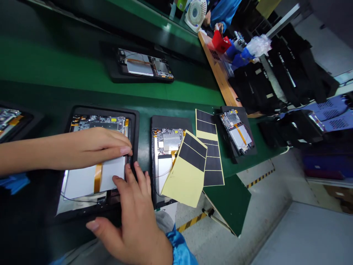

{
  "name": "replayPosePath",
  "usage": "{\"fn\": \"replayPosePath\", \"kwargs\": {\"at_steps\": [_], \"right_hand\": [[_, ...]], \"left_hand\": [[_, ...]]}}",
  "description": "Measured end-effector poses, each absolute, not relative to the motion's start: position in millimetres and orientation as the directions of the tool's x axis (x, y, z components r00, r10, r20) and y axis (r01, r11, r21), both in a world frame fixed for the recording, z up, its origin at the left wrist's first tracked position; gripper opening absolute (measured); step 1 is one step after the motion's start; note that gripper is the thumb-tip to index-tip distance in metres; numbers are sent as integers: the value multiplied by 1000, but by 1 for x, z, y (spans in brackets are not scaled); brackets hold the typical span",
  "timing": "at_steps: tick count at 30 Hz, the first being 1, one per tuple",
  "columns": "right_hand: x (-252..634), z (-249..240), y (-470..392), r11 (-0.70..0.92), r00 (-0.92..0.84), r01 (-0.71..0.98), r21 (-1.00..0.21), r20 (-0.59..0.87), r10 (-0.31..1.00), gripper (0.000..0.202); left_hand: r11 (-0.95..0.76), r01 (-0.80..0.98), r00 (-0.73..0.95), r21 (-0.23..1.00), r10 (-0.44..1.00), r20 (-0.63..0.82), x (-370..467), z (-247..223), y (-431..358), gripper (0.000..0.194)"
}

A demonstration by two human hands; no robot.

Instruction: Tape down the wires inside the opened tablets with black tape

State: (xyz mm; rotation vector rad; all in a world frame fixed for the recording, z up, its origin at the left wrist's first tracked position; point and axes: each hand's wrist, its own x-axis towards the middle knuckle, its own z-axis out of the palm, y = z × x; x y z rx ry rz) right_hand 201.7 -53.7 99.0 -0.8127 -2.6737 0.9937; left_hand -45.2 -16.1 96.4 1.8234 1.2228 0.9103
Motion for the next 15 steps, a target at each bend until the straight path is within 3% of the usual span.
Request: {"fn": "replayPosePath", "kwargs": {"at_steps": [3,10,15], "right_hand": [[204,99,-54,636,-841,425,-644,-21,541,71],[214,97,-58,656,-820,426,-623,40,571,61],[214,98,-57,718,-862,447,-533,-44,504,62]], "left_hand": [[-331,503,442,798,892,92,-47,100,-13,49],[-467,566,456,679,864,214,-50,83,-15,48],[-544,580,495,607,827,267,-55,79,-17,47]]}}
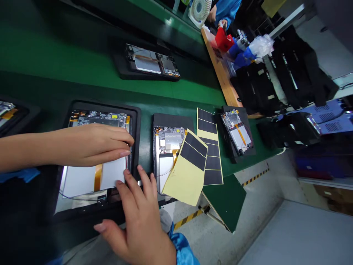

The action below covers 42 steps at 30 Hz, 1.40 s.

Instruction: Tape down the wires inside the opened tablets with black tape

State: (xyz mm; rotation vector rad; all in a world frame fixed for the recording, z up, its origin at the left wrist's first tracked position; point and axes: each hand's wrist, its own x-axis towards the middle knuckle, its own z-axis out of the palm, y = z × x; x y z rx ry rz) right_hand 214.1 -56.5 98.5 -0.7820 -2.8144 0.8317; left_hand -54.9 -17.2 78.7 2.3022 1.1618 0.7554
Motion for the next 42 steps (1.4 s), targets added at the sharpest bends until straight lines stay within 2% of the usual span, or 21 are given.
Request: {"fn": "replayPosePath", "kwargs": {"at_steps": [4,9,12,16,20,25,30,37,42], "right_hand": [[211,103,-55,725,-864,455,-518,-59,500,64],[206,113,-49,690,-852,454,-563,-49,521,57],[200,120,-37,629,-835,427,-649,-16,550,42],[183,123,-10,500,-756,418,-758,15,655,19],[163,114,15,478,-693,408,-778,77,716,12],[153,100,25,380,-673,399,-835,15,739,7],[156,98,26,476,-735,388,-789,47,677,9],[157,94,27,579,-749,378,-722,129,650,12],[159,94,26,605,-769,419,-677,89,633,12]], "left_hand": [[-554,568,532,608,811,242,-61,83,-15,45],[-539,515,581,667,791,191,-70,86,-8,43],[-538,506,576,674,793,201,-72,83,-5,43],[-559,519,577,647,787,217,-74,79,-4,46],[-546,540,587,641,790,179,-76,79,-6,47],[-484,521,568,703,812,137,-76,82,-4,47],[-399,487,537,777,839,94,-78,90,-2,44],[-368,474,521,800,849,82,-78,93,-2,43],[-371,462,511,805,854,100,-77,94,-1,41]]}}
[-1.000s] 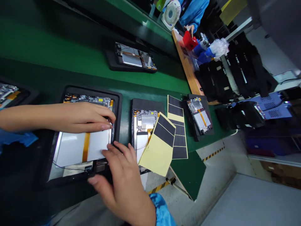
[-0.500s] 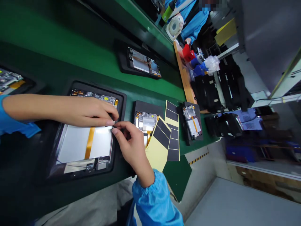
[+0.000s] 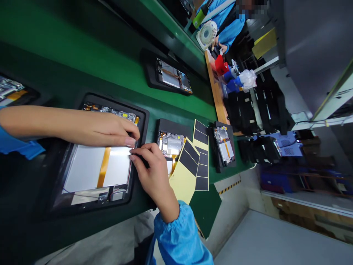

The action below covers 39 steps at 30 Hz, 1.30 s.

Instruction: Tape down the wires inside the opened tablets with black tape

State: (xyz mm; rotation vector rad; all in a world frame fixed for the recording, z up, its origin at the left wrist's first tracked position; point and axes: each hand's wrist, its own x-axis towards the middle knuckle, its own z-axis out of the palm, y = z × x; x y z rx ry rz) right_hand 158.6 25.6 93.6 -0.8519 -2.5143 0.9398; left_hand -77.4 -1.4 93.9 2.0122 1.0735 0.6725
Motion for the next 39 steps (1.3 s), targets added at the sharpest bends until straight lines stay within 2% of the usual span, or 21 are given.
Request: {"fn": "replayPosePath", "kwargs": {"at_steps": [5,15,27,39], "right_hand": [[162,97,23,607,-781,449,-656,41,623,16],[163,96,23,587,-773,387,-711,97,627,21],[161,99,35,565,-800,433,-703,-11,599,23],[160,108,43,523,-824,461,-717,-127,552,36]], "left_hand": [[-395,459,520,796,846,120,-78,92,-1,42],[-366,422,514,830,850,114,-79,92,-1,36],[-360,450,520,817,850,88,-79,90,0,39],[-312,473,500,824,865,41,-80,90,-2,40]]}}
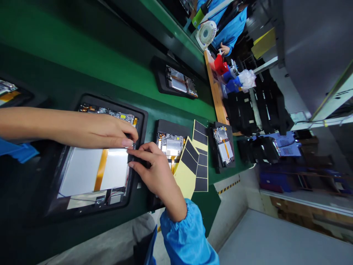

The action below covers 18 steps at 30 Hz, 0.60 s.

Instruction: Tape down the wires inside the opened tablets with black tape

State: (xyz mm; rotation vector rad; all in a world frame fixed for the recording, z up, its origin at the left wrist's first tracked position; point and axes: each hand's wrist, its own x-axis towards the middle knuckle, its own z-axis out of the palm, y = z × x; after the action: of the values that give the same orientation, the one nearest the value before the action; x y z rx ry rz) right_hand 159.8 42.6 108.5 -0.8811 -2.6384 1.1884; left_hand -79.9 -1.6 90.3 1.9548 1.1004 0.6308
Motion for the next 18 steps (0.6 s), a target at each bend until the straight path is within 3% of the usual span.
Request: {"fn": "replayPosePath", "kwargs": {"at_steps": [11,18], "right_hand": [[164,125,39,560,-854,490,-668,-238,463,60],[167,126,37,559,-859,452,-695,-170,483,45]], "left_hand": [[-369,434,504,822,856,118,-79,88,0,34],[-381,487,494,786,862,111,-78,84,-1,38]]}}
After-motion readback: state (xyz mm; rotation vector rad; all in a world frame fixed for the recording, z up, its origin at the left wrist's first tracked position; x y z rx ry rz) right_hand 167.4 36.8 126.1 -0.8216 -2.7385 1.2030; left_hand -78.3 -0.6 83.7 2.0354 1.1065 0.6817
